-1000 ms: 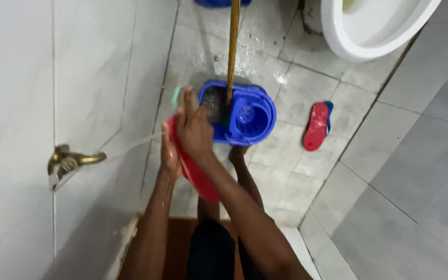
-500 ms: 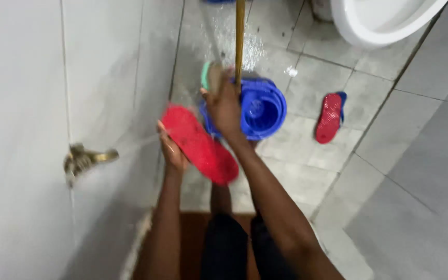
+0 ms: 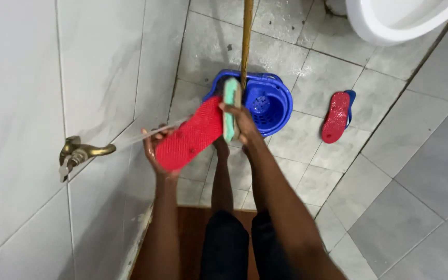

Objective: Scrubbing and rinsing several pairs of flip-flops using a brush under a running tap in a bathroom.

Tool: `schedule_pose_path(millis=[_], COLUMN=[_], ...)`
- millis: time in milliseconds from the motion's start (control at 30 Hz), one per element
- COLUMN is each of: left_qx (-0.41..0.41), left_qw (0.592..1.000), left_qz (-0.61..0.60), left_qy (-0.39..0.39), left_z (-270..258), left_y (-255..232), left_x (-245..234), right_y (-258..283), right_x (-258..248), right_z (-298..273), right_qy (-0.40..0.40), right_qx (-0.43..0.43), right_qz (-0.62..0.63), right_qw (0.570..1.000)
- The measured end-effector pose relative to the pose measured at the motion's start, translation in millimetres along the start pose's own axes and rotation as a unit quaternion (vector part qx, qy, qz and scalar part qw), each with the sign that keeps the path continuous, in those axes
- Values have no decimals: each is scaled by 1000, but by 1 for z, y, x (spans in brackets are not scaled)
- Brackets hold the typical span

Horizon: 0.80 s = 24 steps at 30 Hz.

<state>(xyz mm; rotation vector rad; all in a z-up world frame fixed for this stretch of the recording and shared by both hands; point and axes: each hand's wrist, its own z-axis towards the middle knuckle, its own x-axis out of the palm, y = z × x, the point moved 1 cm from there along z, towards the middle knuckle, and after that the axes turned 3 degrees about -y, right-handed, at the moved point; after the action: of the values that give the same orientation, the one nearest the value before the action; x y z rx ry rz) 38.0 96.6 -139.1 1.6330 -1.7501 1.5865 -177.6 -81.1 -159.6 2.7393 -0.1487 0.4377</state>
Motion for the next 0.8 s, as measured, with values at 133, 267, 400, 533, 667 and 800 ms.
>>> schedule_pose_path(millis=[133, 267, 400, 533, 667, 800], left_qx=[-148, -285, -421, -373, -299, -279], left_qw=[987, 934, 906, 916, 942, 944], left_qz=[-44, 212, 15, 133, 107, 137], left_qy=[-47, -36, -48, -64, -111, -109], left_z=[33, 60, 78, 64, 55, 53], left_y=[-30, -19, 5, 28, 35, 33], left_x=[-3, 104, 99, 84, 89, 91], right_y=[72, 91, 72, 22, -5, -25], right_x=[45, 79, 85, 76, 105, 124], right_z=[-9, -34, -41, -43, -106, -176], right_qy=[83, 186, 113, -86, -166, -162], right_qx=[-59, -102, -164, -318, -312, -456], right_qz=[-151, -298, -298, -398, -491, -658], right_qw=[983, 931, 933, 856, 797, 577])
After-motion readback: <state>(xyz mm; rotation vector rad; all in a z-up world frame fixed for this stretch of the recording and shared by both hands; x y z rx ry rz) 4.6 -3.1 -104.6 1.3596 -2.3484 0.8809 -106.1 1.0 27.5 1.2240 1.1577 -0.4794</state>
